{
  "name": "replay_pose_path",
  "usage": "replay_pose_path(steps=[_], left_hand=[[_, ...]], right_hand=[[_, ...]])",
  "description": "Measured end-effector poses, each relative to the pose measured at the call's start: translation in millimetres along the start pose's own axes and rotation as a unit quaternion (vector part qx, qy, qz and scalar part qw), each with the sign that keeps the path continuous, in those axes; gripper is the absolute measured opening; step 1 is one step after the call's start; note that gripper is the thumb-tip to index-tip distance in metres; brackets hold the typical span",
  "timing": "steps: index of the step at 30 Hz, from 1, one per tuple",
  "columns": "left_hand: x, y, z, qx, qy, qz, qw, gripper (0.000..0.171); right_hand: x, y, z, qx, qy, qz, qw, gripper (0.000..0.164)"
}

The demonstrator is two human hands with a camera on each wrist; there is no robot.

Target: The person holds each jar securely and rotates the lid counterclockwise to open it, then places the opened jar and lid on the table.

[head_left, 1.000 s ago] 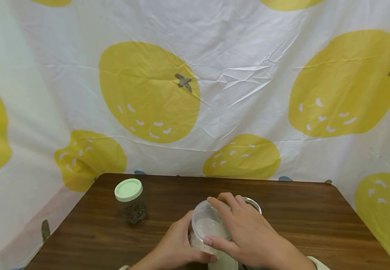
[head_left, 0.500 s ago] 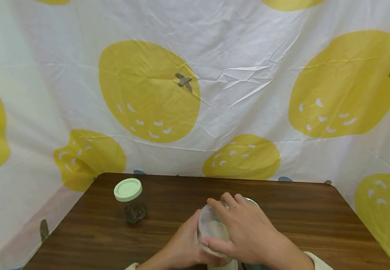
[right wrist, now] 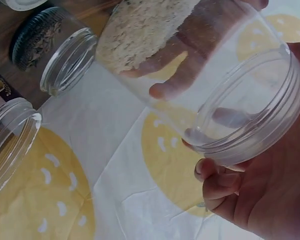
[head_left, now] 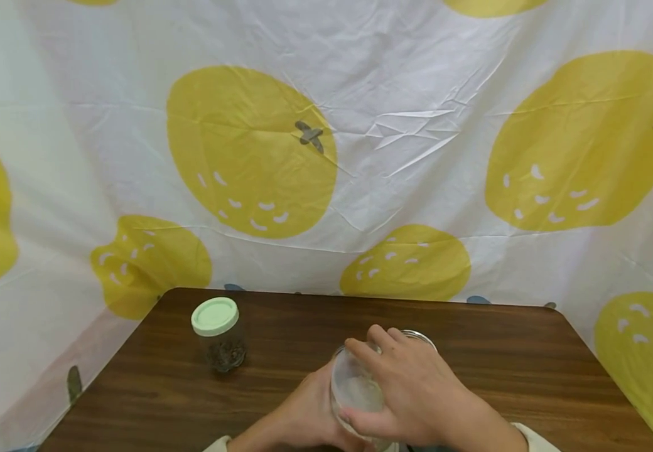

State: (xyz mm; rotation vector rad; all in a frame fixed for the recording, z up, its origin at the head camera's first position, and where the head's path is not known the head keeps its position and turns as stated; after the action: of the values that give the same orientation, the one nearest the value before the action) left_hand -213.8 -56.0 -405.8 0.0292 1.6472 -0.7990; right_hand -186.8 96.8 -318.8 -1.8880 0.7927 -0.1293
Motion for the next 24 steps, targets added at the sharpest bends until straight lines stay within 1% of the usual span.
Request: replay_pose_path(steps=[2, 3, 5, 7, 9, 12, 15, 18, 20, 24], left_hand=[[0.5, -0.2, 0.8, 0.027, 0.010, 0.027, 0.9992, 0.095], [0.4, 0.0, 1.4, 0.046, 0.015, 0.046, 0.9978, 0.093], [-0.5, -0.7, 2.9, 0.081, 0.023, 0.078, 0.9934, 0.089], [-1.6, -1.6, 4.2, 0.111, 0.031, 0.099, 0.9883, 0.087], [-2.9, -1.8, 4.4, 0.116, 0.042, 0.091, 0.9881, 0.087], [-3.4, -2.6, 4.2, 0.117, 0.050, 0.082, 0.9885, 0.089], [-2.7, -2.3, 4.2, 0.123, 0.054, 0.088, 0.9871, 0.091], [-2.8, -1.9, 3.9, 0.116, 0.059, 0.084, 0.9878, 0.094], [-2.7, -2.2, 3.7, 0.101, 0.059, 0.073, 0.9904, 0.095], [-1.3, -2.0, 3.0, 0.075, 0.032, 0.077, 0.9937, 0.094]], right_hand=[[0.9, -1.1, 0.3, -0.009, -0.011, -0.012, 1.000, 0.070], [1.7, -1.8, 0.4, -0.013, -0.020, -0.019, 1.000, 0.069], [2.9, -4.0, 0.7, -0.020, -0.039, -0.035, 0.998, 0.067], [4.0, -6.5, 0.8, -0.020, -0.054, -0.045, 0.997, 0.066], [4.4, -7.6, 1.4, -0.019, -0.064, -0.047, 0.997, 0.066], [4.1, -8.0, 2.0, -0.017, -0.068, -0.048, 0.996, 0.067], [4.1, -8.2, 2.7, -0.017, -0.075, -0.054, 0.996, 0.068], [4.2, -9.4, 3.2, -0.010, -0.072, -0.053, 0.996, 0.069], [3.9, -10.4, 3.9, 0.004, -0.057, -0.047, 0.997, 0.072], [2.8, -13.4, 5.7, 0.031, -0.011, -0.041, 0.999, 0.082]])
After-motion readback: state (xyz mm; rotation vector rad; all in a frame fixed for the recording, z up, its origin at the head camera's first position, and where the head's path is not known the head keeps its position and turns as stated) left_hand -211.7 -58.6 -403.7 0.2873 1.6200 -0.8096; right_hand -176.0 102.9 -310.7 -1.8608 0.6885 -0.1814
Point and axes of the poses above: each hand's wrist, its own z-axis away from the middle knuckle, its own y-axis out of the palm, x = y × z, the point moved 4 cm from there along -z, towards the middle knuckle, and after that the axes turned 11 degrees about -y, right-handed, at the moved point
